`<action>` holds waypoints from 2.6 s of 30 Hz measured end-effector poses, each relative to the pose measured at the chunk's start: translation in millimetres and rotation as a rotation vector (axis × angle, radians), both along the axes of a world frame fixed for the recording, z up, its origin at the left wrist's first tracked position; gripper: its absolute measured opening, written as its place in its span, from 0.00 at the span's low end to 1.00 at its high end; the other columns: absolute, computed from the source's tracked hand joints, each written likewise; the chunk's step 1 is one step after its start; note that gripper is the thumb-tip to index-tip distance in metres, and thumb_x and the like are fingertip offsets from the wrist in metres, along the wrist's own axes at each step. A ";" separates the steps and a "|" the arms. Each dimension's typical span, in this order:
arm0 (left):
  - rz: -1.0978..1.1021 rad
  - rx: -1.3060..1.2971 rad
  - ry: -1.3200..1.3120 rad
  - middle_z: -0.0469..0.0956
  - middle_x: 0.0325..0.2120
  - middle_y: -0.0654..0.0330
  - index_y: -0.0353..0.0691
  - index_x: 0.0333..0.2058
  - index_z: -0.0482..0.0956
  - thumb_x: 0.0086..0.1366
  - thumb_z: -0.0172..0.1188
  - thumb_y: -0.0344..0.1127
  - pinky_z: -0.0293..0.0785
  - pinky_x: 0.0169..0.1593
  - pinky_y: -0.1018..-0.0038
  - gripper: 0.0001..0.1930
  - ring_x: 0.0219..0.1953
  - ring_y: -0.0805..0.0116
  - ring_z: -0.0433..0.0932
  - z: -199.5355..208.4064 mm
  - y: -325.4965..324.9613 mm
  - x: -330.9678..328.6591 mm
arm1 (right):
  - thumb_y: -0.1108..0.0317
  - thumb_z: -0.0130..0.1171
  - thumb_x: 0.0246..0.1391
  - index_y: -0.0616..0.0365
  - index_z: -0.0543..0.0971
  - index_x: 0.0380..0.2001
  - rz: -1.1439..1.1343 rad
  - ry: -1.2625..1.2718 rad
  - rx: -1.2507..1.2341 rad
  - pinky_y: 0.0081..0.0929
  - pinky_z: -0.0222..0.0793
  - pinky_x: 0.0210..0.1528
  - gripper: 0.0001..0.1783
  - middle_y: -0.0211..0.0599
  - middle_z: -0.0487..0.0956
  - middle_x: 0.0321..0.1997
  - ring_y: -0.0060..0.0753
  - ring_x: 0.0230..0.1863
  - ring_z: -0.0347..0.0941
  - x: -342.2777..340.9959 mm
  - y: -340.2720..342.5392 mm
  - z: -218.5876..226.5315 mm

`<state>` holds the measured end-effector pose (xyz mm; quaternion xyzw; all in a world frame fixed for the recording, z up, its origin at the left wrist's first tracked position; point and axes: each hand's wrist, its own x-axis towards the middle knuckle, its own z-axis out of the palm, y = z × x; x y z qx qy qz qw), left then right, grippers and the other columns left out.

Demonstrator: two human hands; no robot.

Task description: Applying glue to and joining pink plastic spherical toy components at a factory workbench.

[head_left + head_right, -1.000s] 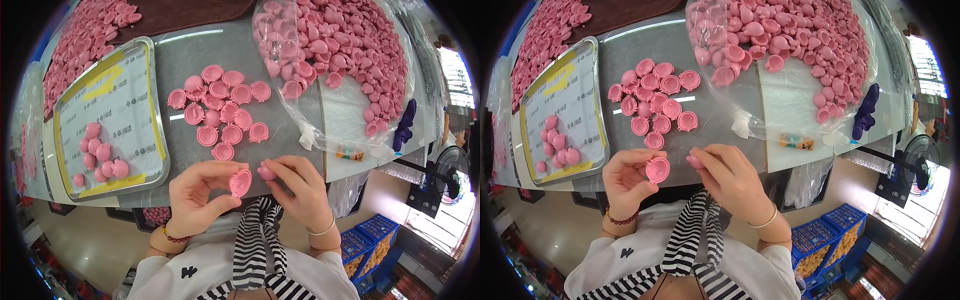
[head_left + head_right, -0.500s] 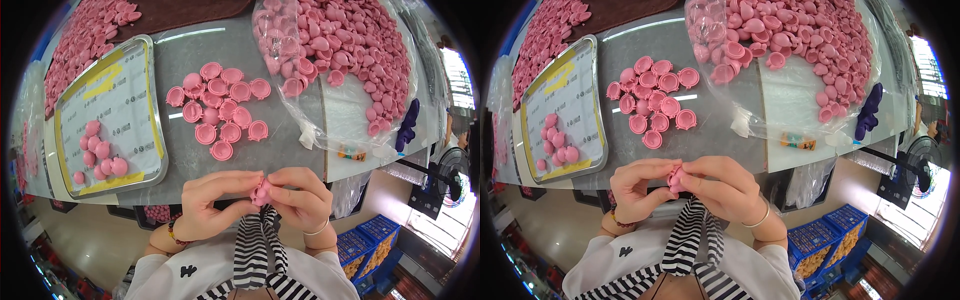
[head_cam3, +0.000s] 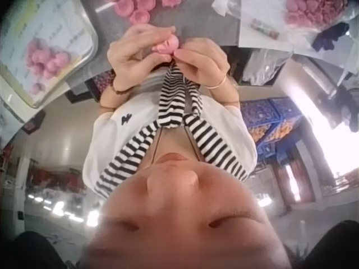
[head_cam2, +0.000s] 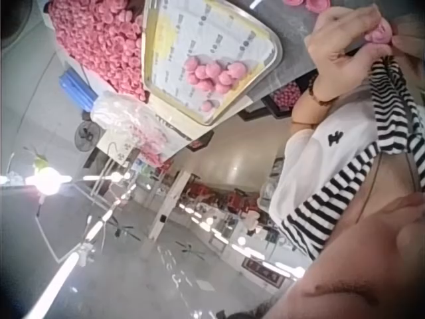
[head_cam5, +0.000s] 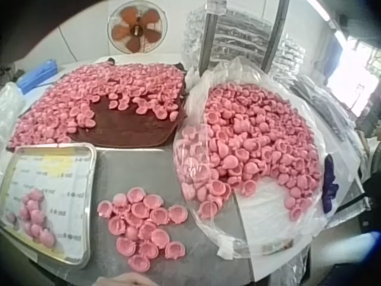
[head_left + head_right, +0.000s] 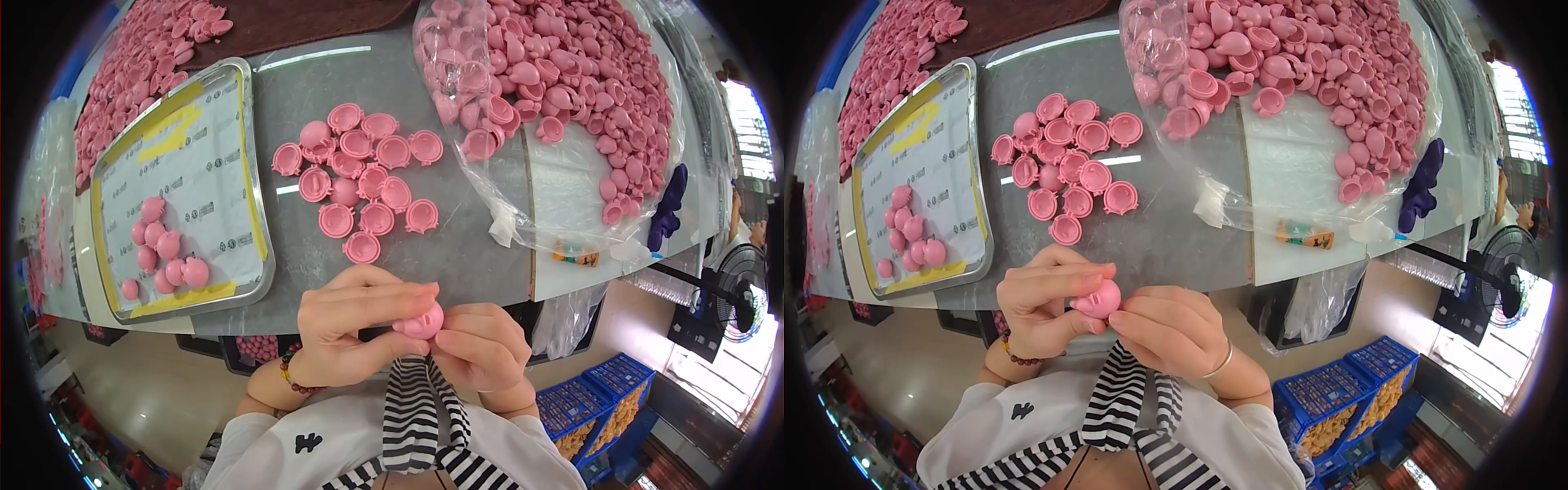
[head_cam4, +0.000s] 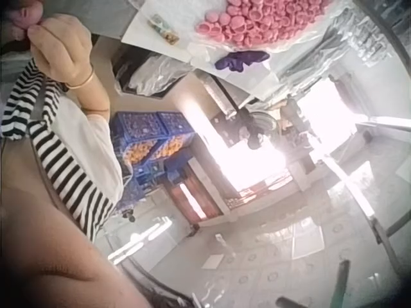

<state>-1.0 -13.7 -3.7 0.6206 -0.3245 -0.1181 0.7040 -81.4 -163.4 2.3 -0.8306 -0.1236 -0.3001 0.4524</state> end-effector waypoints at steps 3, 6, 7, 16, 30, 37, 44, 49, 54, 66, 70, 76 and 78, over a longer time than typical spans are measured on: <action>-0.001 -0.005 -0.004 0.79 0.33 0.57 0.35 0.34 0.79 0.39 0.67 0.27 0.70 0.34 0.78 0.18 0.30 0.68 0.74 2.1 -0.6 1.5 | 0.81 0.62 0.30 0.62 0.76 0.29 -0.009 -0.009 0.014 0.24 0.72 0.25 0.15 0.37 0.74 0.27 0.35 0.24 0.72 0.4 1.5 -0.7; -0.043 -0.018 0.009 0.78 0.33 0.57 0.35 0.34 0.79 0.40 0.68 0.30 0.69 0.35 0.77 0.18 0.31 0.68 0.74 -0.9 -0.2 4.3 | 0.81 0.63 0.30 0.62 0.76 0.28 -0.015 0.002 0.030 0.24 0.72 0.27 0.14 0.37 0.74 0.27 0.34 0.26 0.73 0.3 1.6 -0.9; -0.087 -0.027 0.044 0.77 0.34 0.58 0.35 0.34 0.79 0.40 0.69 0.33 0.69 0.36 0.77 0.19 0.31 0.68 0.73 -2.5 0.3 4.9 | 0.81 0.63 0.30 0.62 0.76 0.28 -0.013 0.002 0.032 0.24 0.72 0.27 0.14 0.37 0.74 0.27 0.34 0.26 0.73 -0.8 -0.6 -0.2; -0.350 -0.553 0.844 0.70 0.29 0.57 0.38 0.37 0.65 0.49 0.63 0.52 0.67 0.37 0.76 0.27 0.30 0.71 0.70 -7.1 11.8 1.0 | 0.68 0.54 0.49 0.65 0.67 0.40 -1.224 -0.341 -0.040 0.22 0.63 0.41 0.16 0.41 0.70 0.36 0.30 0.36 0.66 -30.3 -126.0 -24.1; -0.377 -0.523 0.640 0.73 0.35 0.49 0.33 0.40 0.70 0.45 0.67 0.31 0.69 0.42 0.72 0.23 0.39 0.63 0.73 -5.8 16.4 1.0 | 0.65 0.52 0.53 0.66 0.69 0.43 -1.106 0.100 0.205 0.14 0.64 0.32 0.17 0.40 0.76 0.35 0.21 0.34 0.70 -37.9 -166.8 -37.2; -0.346 -0.564 0.678 0.73 0.35 0.50 0.35 0.38 0.70 0.45 0.68 0.29 0.69 0.43 0.70 0.21 0.39 0.63 0.73 -6.5 15.0 -0.2 | 0.63 0.46 0.56 0.69 0.68 0.39 -0.887 -0.168 0.368 0.24 0.69 0.40 0.17 0.48 0.75 0.35 0.34 0.35 0.72 -28.3 -98.8 -15.2; -0.092 -0.421 0.190 0.75 0.30 0.55 0.39 0.35 0.71 0.39 0.71 0.30 0.69 0.49 0.61 0.23 0.35 0.60 0.74 -2.5 5.0 1.2 | 0.70 0.59 0.43 0.68 0.71 0.32 -0.310 0.252 0.473 0.17 0.65 0.30 0.14 0.43 0.77 0.31 0.23 0.28 0.70 -4.2 -31.4 -3.3; -0.026 -0.317 -0.154 0.76 0.30 0.56 0.38 0.33 0.75 0.37 0.72 0.31 0.70 0.47 0.62 0.21 0.34 0.60 0.75 -4.1 12.1 7.2 | 0.70 0.61 0.41 0.66 0.72 0.33 -0.473 0.427 0.193 0.10 0.60 0.23 0.15 0.34 0.78 0.30 0.12 0.20 0.65 13.1 -28.4 -5.7; 0.029 -0.168 -0.124 0.74 0.25 0.61 0.42 0.28 0.74 0.35 0.73 0.45 0.70 0.48 0.63 0.23 0.29 0.66 0.72 2.3 19.1 4.1 | 0.70 0.60 0.42 0.66 0.71 0.32 -0.421 0.398 0.259 0.10 0.62 0.26 0.14 0.39 0.78 0.32 0.15 0.24 0.68 14.7 -24.3 -5.8; 0.795 0.893 -0.575 0.75 0.36 0.55 0.34 0.33 0.75 0.48 0.57 0.24 0.67 0.43 0.70 0.10 0.40 0.60 0.73 23.7 93.6 51.0 | 0.67 0.58 0.43 0.68 0.71 0.31 -0.430 0.316 0.372 0.12 0.61 0.27 0.15 0.42 0.78 0.31 0.16 0.24 0.66 -13.5 -38.4 1.6; 0.598 0.764 -0.598 0.75 0.36 0.57 0.36 0.31 0.76 0.46 0.57 0.22 0.68 0.42 0.69 0.10 0.38 0.59 0.72 18.0 53.3 38.4 | 0.66 0.59 0.42 0.67 0.71 0.31 -0.403 0.295 0.368 0.12 0.61 0.27 0.16 0.42 0.78 0.30 0.17 0.24 0.67 -9.1 -30.6 2.9; 0.424 0.733 -0.503 0.73 0.30 0.59 0.36 0.29 0.76 0.44 0.62 0.24 0.67 0.32 0.72 0.10 0.29 0.62 0.71 1.5 17.0 31.8 | 0.64 0.60 0.41 0.69 0.71 0.31 -0.359 0.279 0.384 0.14 0.63 0.27 0.18 0.44 0.77 0.28 0.20 0.24 0.69 -10.0 -26.1 8.2; 0.429 0.738 -0.483 0.73 0.30 0.58 0.36 0.28 0.76 0.45 0.62 0.24 0.66 0.30 0.73 0.09 0.29 0.63 0.70 1.4 15.9 31.4 | 0.63 0.60 0.42 0.69 0.71 0.31 -0.345 0.306 0.426 0.15 0.63 0.27 0.19 0.45 0.77 0.28 0.21 0.25 0.70 -15.2 -27.5 8.6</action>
